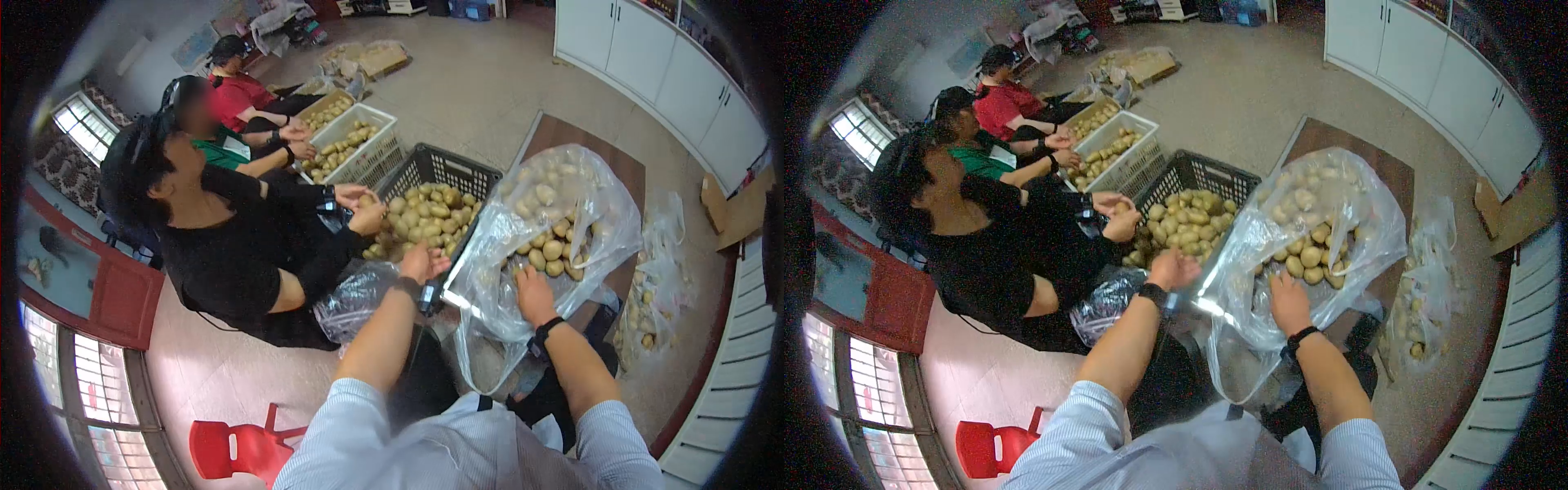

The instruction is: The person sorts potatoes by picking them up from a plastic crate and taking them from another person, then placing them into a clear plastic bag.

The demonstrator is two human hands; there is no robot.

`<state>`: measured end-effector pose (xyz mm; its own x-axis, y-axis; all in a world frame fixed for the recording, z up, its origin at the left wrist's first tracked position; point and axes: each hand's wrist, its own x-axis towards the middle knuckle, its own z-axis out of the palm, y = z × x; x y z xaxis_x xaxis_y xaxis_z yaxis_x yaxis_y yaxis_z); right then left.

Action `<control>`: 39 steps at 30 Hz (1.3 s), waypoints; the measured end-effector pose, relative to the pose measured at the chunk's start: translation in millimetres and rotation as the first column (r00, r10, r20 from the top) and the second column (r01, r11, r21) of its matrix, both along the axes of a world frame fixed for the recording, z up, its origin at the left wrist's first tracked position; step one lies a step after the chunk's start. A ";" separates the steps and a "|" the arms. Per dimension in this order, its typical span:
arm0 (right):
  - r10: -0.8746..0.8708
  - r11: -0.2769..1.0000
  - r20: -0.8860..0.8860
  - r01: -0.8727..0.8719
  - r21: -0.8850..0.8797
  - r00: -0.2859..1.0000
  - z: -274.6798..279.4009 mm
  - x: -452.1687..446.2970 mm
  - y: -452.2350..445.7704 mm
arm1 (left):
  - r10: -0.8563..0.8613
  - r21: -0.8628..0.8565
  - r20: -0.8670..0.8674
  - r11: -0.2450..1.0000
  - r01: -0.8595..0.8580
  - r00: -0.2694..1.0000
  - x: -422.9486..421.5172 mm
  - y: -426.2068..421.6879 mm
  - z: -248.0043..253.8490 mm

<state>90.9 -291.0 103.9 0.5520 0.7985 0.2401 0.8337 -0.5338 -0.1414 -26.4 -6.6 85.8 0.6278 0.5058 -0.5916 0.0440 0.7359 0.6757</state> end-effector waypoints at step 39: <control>0.326 0.825 -0.780 0.241 0.511 0.535 4.1 -29.0 37.1 | -0.828 0.676 -0.330 0.127 0.726 0.453 18.7 -49.8 -1.1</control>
